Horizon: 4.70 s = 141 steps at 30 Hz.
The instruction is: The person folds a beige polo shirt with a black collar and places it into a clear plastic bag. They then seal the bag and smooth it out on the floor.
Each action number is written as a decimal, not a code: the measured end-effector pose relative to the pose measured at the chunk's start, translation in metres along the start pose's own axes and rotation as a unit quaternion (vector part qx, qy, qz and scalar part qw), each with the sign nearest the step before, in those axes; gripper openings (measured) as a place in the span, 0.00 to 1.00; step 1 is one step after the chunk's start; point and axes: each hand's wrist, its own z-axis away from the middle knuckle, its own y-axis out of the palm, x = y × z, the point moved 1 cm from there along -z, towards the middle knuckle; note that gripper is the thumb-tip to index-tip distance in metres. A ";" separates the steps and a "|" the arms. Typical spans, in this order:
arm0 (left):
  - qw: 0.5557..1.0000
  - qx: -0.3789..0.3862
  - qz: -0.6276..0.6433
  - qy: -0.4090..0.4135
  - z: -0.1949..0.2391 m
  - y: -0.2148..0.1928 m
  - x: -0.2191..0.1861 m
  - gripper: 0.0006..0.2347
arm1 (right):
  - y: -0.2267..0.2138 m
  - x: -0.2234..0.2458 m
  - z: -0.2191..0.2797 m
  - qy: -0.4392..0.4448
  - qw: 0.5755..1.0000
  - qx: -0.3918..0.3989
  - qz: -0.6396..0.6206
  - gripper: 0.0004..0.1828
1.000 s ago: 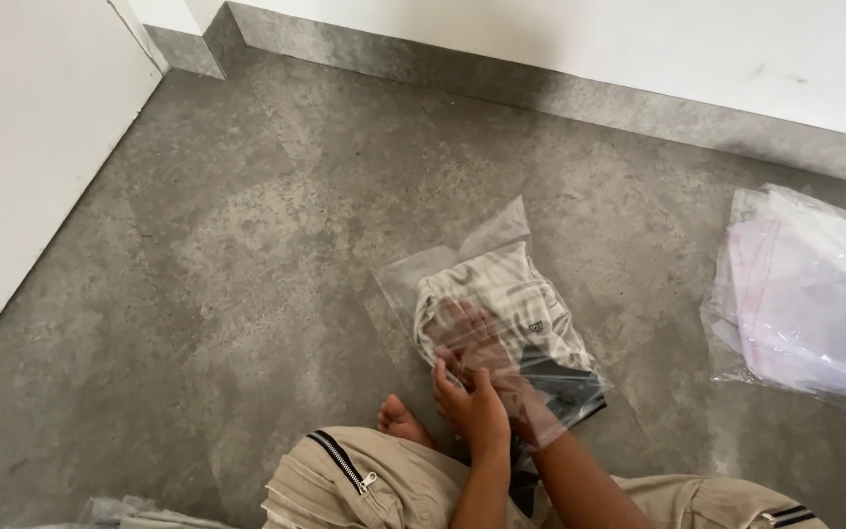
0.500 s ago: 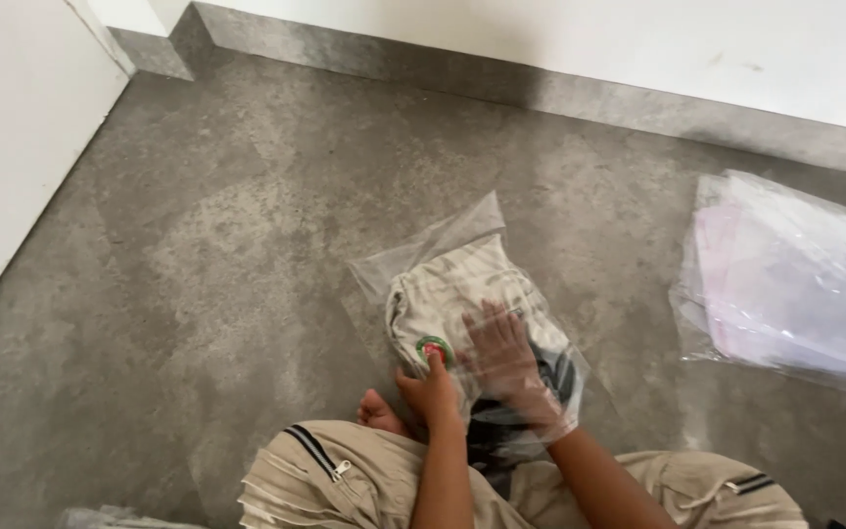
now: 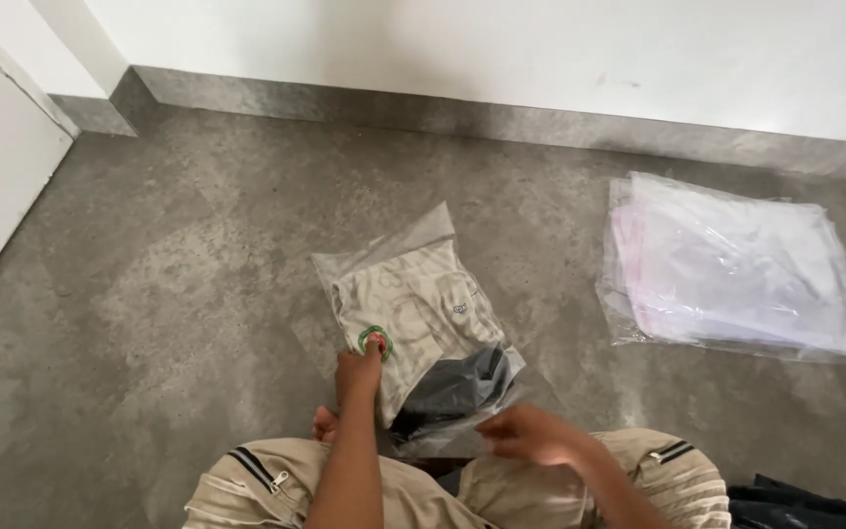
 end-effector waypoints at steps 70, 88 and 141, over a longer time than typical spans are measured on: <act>0.700 -0.103 -0.478 0.520 0.019 0.195 0.048 0.23 | 0.063 -0.085 -0.091 0.103 0.917 -0.345 0.171 0.12; 0.738 -0.075 -0.327 0.585 0.032 0.175 0.002 0.21 | 0.026 -0.061 -0.080 0.154 0.937 -0.309 0.063 0.16; 0.640 -0.203 -0.382 0.635 -0.004 0.206 0.002 0.31 | 0.030 -0.055 -0.071 0.200 0.963 -0.168 -0.061 0.19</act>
